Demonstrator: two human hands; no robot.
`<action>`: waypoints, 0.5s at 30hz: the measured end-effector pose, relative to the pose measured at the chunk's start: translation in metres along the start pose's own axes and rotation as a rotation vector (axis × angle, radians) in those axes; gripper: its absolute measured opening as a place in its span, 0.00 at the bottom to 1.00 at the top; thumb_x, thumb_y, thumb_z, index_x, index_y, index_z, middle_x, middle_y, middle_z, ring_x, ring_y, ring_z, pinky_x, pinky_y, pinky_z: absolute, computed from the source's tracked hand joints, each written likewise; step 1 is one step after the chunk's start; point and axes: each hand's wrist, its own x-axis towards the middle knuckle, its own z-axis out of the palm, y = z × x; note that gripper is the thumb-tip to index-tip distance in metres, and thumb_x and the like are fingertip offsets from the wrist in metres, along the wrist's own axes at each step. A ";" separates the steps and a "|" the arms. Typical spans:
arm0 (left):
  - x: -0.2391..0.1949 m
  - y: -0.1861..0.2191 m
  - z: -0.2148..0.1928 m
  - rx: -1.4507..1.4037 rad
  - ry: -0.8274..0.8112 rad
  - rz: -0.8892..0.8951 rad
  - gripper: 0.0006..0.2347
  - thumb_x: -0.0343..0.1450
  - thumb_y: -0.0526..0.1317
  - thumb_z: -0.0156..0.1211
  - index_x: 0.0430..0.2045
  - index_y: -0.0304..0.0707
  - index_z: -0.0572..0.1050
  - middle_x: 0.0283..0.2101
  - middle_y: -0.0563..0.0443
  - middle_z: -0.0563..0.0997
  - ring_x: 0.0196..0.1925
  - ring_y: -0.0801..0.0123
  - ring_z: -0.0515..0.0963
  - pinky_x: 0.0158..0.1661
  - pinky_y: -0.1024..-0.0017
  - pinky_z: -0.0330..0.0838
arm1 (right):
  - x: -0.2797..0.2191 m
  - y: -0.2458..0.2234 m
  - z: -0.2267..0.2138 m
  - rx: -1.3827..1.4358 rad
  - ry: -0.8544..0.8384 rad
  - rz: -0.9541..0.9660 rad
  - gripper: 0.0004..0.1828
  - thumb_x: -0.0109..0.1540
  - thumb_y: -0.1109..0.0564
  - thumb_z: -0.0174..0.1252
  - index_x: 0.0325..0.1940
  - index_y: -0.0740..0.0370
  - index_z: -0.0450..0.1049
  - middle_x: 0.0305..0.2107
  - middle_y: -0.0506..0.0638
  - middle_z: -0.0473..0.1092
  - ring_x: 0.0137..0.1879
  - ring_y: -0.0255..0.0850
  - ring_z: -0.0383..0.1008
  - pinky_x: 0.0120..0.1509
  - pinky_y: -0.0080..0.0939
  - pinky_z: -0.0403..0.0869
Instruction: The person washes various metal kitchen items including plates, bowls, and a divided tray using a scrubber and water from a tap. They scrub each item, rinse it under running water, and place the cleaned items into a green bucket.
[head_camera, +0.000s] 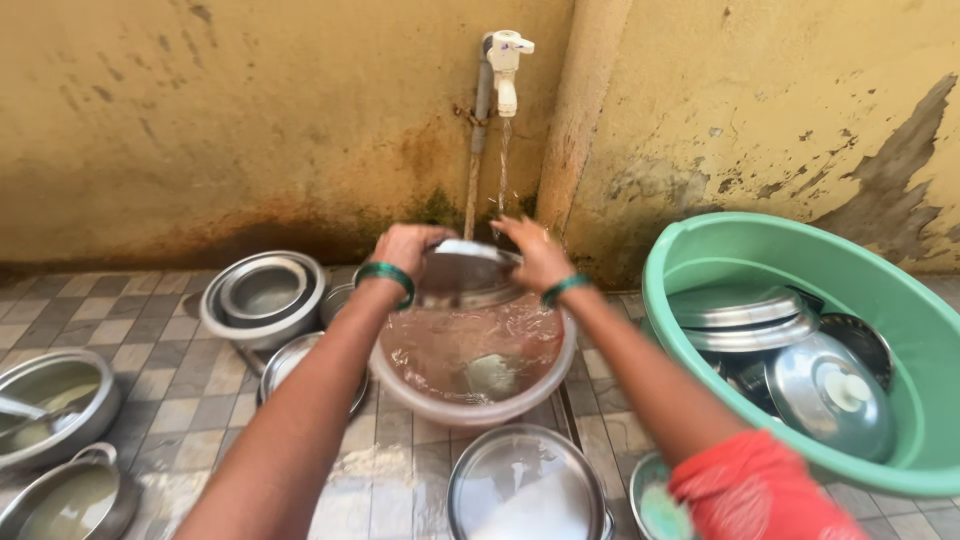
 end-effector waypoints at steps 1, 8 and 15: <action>0.000 0.009 -0.012 -0.057 0.018 -0.014 0.24 0.61 0.23 0.55 0.44 0.57 0.83 0.44 0.47 0.85 0.42 0.56 0.86 0.45 0.63 0.80 | 0.004 -0.014 -0.018 -0.114 0.020 -0.159 0.40 0.49 0.68 0.68 0.65 0.51 0.68 0.68 0.52 0.61 0.75 0.53 0.54 0.77 0.61 0.53; -0.062 0.046 -0.045 0.158 0.274 0.167 0.14 0.63 0.30 0.62 0.42 0.44 0.81 0.37 0.39 0.84 0.38 0.45 0.83 0.41 0.53 0.77 | -0.020 -0.064 -0.047 0.099 0.061 -0.356 0.15 0.60 0.65 0.57 0.49 0.59 0.80 0.41 0.56 0.79 0.47 0.47 0.82 0.52 0.46 0.79; -0.151 0.066 -0.042 0.220 0.084 -0.235 0.14 0.66 0.29 0.57 0.41 0.50 0.82 0.36 0.36 0.83 0.40 0.42 0.82 0.42 0.51 0.76 | -0.083 -0.110 -0.012 -0.337 -0.106 -0.404 0.10 0.65 0.59 0.52 0.45 0.57 0.79 0.33 0.58 0.77 0.42 0.53 0.80 0.44 0.54 0.77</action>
